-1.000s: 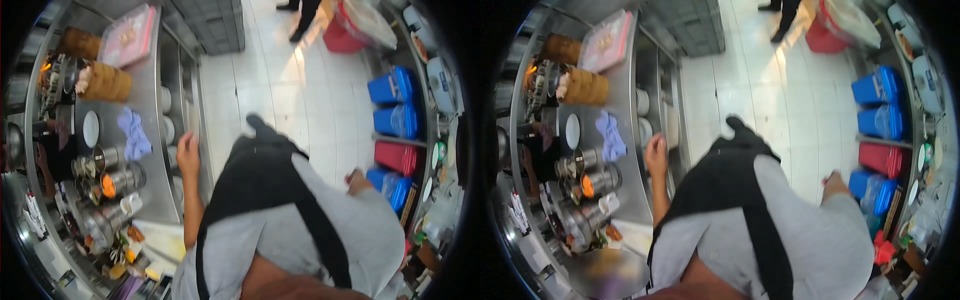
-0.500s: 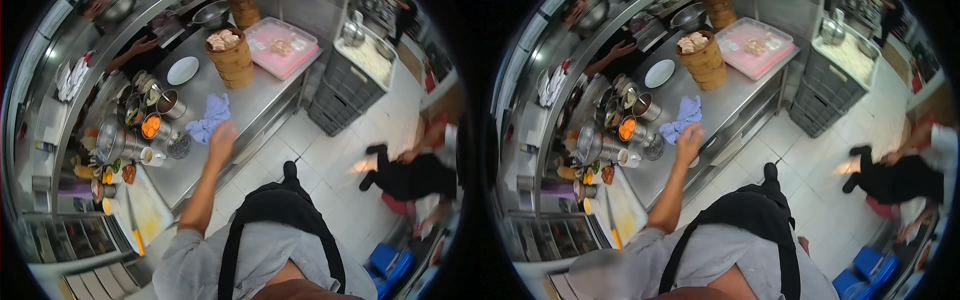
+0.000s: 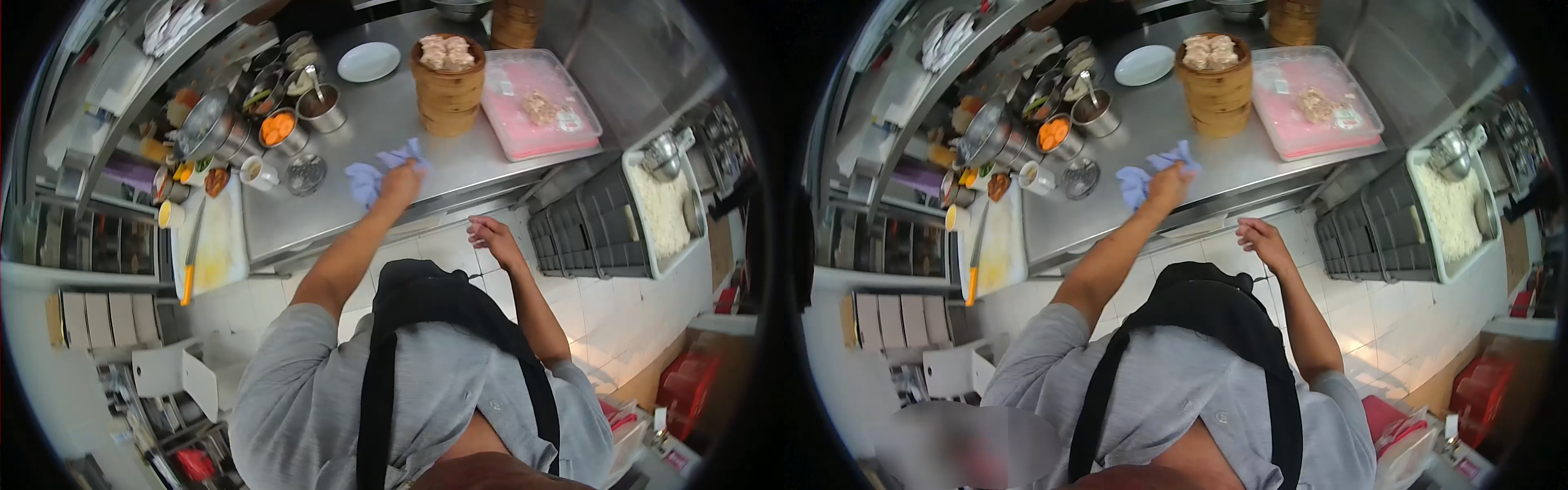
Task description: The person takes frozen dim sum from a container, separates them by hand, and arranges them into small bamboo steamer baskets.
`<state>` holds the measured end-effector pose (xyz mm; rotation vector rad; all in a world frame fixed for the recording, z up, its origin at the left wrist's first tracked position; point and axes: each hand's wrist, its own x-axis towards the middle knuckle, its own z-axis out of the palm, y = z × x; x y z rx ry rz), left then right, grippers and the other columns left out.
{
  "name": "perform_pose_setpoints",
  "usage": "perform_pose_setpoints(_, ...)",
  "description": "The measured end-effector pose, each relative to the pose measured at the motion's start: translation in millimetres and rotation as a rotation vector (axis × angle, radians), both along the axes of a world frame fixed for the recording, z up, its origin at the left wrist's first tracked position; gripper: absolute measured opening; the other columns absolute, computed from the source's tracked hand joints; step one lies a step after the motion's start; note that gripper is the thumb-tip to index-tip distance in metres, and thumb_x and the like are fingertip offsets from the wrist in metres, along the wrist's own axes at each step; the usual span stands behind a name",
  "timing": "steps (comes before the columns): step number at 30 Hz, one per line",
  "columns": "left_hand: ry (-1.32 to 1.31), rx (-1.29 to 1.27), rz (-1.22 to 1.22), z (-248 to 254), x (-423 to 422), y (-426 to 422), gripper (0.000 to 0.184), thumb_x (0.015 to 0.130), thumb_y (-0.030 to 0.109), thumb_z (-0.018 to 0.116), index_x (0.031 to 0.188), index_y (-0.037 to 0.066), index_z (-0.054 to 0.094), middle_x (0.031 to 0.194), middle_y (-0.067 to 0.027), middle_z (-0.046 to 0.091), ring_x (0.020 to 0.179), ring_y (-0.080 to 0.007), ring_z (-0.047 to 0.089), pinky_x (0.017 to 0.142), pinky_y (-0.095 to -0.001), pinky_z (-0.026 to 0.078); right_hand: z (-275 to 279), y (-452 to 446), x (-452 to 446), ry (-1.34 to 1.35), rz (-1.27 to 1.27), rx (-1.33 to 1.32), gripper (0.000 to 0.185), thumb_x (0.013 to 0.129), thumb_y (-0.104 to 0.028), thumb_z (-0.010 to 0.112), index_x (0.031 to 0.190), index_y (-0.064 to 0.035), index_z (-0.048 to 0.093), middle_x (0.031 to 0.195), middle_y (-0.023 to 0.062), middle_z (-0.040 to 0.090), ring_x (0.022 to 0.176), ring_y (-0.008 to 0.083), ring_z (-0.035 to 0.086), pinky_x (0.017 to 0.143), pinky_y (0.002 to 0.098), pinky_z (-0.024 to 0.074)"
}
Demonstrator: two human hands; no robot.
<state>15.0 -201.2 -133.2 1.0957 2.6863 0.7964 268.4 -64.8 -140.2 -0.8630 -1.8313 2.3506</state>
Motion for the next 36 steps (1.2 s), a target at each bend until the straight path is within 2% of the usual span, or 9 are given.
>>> perform_pose_setpoints(6,-0.725,0.434,0.092,67,53,12,0.027,0.090,0.025,0.064,0.099,0.001,0.061,0.092,-0.0180,0.068,0.085,-0.0273,0.067,0.075,-0.0402,0.051,43,-31,-63,-0.053,0.151,-0.888,0.062,0.098,-0.057,0.043,0.133,-0.0066,0.050,0.112,0.0109,0.064,0.103,0.0280,0.063,0.096,0.0466,0.0488)
perform_pose_setpoints(10,-0.459,0.445,-0.240,77,64,-7,0.036,0.089,0.022,0.066,0.119,0.002,0.060,0.118,-0.0179,0.063,0.114,-0.0262,0.058,0.096,-0.0367,0.046,34,-19,-110,0.401,0.019,-1.082,0.058,0.099,-0.050,0.040,0.135,-0.0052,0.047,0.127,0.0169,0.058,0.116,0.0337,0.058,0.102,0.0534,0.0450)
perform_pose_setpoints(13,-0.376,0.563,-0.327,113,42,-62,0.046,0.086,0.020,0.070,0.128,0.005,0.058,0.127,-0.0161,0.059,0.128,-0.0277,0.049,0.105,-0.0368,0.040,55,-10,-139,0.498,-0.012,-0.585,0.044,0.101,-0.034,0.039,0.131,-0.0038,0.051,0.125,0.0144,0.059,0.114,0.0261,0.059,0.100,0.0417,0.0471)
perform_pose_setpoints(15,-0.257,0.577,0.063,104,6,-106,0.046,0.085,0.024,0.072,0.125,0.006,0.060,0.126,-0.0149,0.060,0.126,-0.0300,0.051,0.103,-0.0373,0.042,76,-1,-157,0.290,-0.141,-0.208,0.035,0.100,-0.022,0.041,0.126,-0.0039,0.056,0.123,0.0104,0.060,0.109,0.0216,0.061,0.095,0.0331,0.0485)
perform_pose_setpoints(18,-0.009,0.586,0.718,30,-71,-173,0.063,0.081,0.035,0.075,0.123,-0.008,0.055,0.119,-0.0249,0.060,0.115,-0.0367,0.057,0.098,-0.0424,0.045,20,22,-181,0.296,0.041,0.456,0.039,0.094,-0.023,0.055,0.128,-0.0027,0.057,0.119,0.0183,0.063,0.104,0.0297,0.064,0.090,0.0373,0.0509)
perform_pose_setpoints(22,0.110,0.165,0.889,20,-95,-190,0.072,0.075,0.036,0.080,0.122,-0.011,0.053,0.116,-0.0277,0.058,0.105,-0.0401,0.059,0.094,-0.0445,0.047,3,-31,-181,0.111,0.157,1.573,0.064,0.083,-0.045,0.066,0.135,-0.0097,0.053,0.140,0.0240,0.044,0.132,0.0388,0.039,0.109,0.0530,0.0288)
perform_pose_setpoints(27,-0.039,0.237,0.879,-6,-122,-207,0.062,0.072,0.026,0.083,0.116,-0.008,0.056,0.105,-0.0244,0.062,0.096,-0.0404,0.062,0.086,-0.0451,0.051,-2,-33,-181,0.104,0.141,1.488,0.069,0.082,-0.049,0.067,0.138,-0.0122,0.050,0.142,0.0239,0.042,0.135,0.0395,0.035,0.112,0.0573,0.0221)
perform_pose_setpoints(33,-0.281,0.721,0.917,-56,-148,-224,0.038,0.076,0.014,0.078,0.104,-0.003,0.060,0.077,-0.0075,0.062,0.066,-0.0211,0.061,0.065,-0.0335,0.052,-5,-33,-180,0.097,0.126,1.482,0.069,0.082,-0.050,0.067,0.138,-0.0119,0.051,0.143,0.0235,0.042,0.136,0.0395,0.035,0.112,0.0565,0.0223)
perform_pose_setpoints(36,-0.697,0.970,0.944,-2,-121,-228,0.023,0.082,0.011,0.074,0.098,0.002,0.060,0.076,-0.0004,0.061,0.060,-0.0088,0.055,0.050,-0.0231,0.045,-5,-32,-180,0.101,0.114,1.479,0.069,0.081,-0.050,0.067,0.137,-0.0114,0.051,0.142,0.0233,0.042,0.136,0.0396,0.035,0.112,0.0564,0.0225)
